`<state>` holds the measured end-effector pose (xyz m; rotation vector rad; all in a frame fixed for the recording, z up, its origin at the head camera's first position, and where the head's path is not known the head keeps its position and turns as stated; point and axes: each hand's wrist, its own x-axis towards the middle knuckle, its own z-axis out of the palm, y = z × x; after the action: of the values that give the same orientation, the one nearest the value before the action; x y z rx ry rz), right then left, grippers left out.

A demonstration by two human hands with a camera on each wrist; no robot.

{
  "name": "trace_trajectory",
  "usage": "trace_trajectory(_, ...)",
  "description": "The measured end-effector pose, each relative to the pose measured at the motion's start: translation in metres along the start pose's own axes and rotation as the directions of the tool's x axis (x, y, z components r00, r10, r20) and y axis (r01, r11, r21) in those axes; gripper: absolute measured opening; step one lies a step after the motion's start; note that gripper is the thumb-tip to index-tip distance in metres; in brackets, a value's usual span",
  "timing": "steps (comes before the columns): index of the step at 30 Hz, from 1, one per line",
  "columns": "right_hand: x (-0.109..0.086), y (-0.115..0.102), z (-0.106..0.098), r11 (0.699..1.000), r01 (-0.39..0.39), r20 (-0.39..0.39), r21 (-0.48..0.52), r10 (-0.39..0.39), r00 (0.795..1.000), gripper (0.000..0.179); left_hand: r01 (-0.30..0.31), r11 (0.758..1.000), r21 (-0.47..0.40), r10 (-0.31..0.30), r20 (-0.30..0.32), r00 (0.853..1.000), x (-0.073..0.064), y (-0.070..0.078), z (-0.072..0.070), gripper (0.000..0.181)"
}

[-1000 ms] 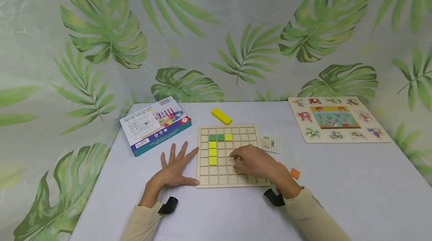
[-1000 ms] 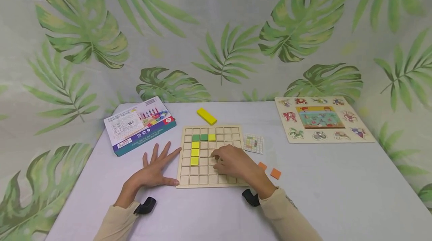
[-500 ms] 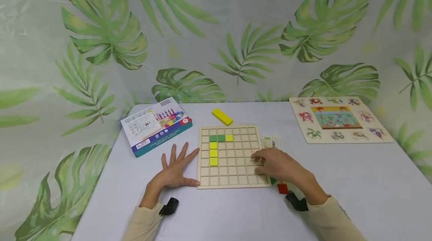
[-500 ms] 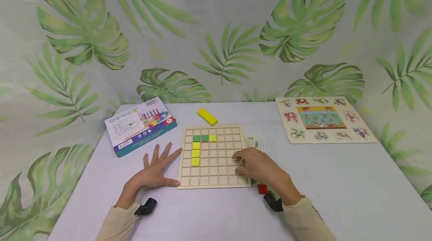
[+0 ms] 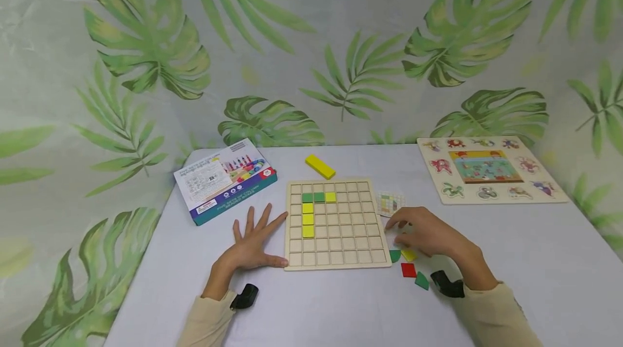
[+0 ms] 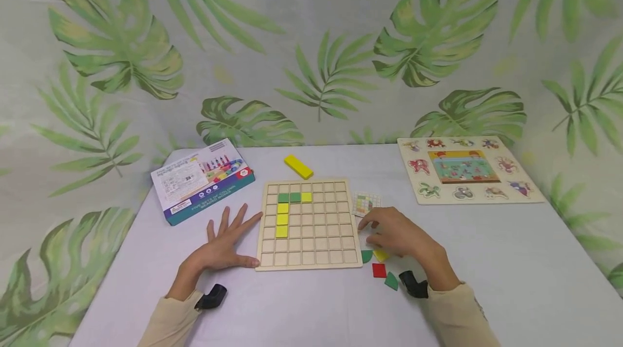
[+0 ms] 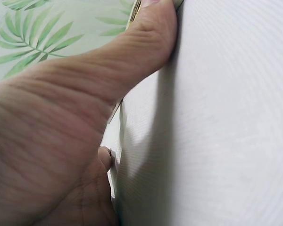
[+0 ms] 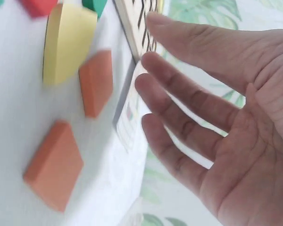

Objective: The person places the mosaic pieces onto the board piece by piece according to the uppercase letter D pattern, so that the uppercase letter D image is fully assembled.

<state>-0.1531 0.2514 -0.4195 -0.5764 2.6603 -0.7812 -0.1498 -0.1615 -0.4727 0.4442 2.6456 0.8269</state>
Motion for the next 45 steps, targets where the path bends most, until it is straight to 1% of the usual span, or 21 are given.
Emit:
trace_trajectory(2, -0.004, 0.003, -0.003, 1.0, -0.013, 0.004, 0.004, 0.013, 1.0, 0.021, -0.017, 1.0, -0.011, 0.017, -0.005, 1.0, -0.001, -0.001, 0.0, 0.114)
trace_trajectory(7, -0.009, 0.01, -0.006, 0.999, 0.038, 0.001, -0.011, -0.038, 0.999, 0.027, -0.041, 0.999, -0.025, 0.041, -0.017, 0.999, -0.001, -0.002, 0.0, 0.115)
trace_trajectory(11, -0.009, 0.011, -0.006, 1.0, 0.028, 0.026, -0.008, -0.028, 0.999, 0.032, -0.037, 0.999, -0.012, 0.037, -0.009, 0.999, 0.001, -0.005, 0.001, 0.117)
trace_trajectory(14, -0.008, 0.013, -0.006, 1.0, 0.012, 0.039, -0.015, -0.012, 0.999, 0.03, -0.03, 1.0, 0.0, 0.03, -0.005, 1.0, 0.003, -0.007, 0.004, 0.117)
trace_trajectory(21, -0.007, 0.016, -0.005, 0.999, 0.035, 0.057, -0.009, -0.034, 0.998, 0.025, -0.032, 0.999, -0.004, 0.032, -0.014, 0.999, 0.005, -0.01, 0.007, 0.118)
trace_trajectory(26, -0.005, 0.017, -0.004, 1.0, -0.01, 0.059, -0.008, 0.011, 0.998, 0.021, -0.024, 1.0, -0.003, 0.024, -0.008, 1.0, 0.005, -0.009, 0.007, 0.118)
trace_trajectory(31, -0.002, 0.017, -0.001, 0.998, -0.057, 0.061, -0.033, 0.059, 0.996, 0.017, -0.019, 1.0, 0.002, 0.019, -0.01, 1.0, 0.005, -0.009, 0.006, 0.117)
trace_trajectory(39, 0.001, 0.015, 0.001, 0.995, -0.067, 0.036, -0.07, 0.069, 0.997, 0.017, -0.007, 1.0, 0.007, 0.007, -0.01, 1.0, 0.006, -0.009, 0.006, 0.118)
trace_trajectory(45, 0.003, 0.017, 0.004, 0.995, -0.077, 0.035, -0.056, 0.079, 0.996, 0.021, 0.001, 1.0, 0.004, -0.001, -0.011, 1.0, 0.006, -0.008, 0.007, 0.119)
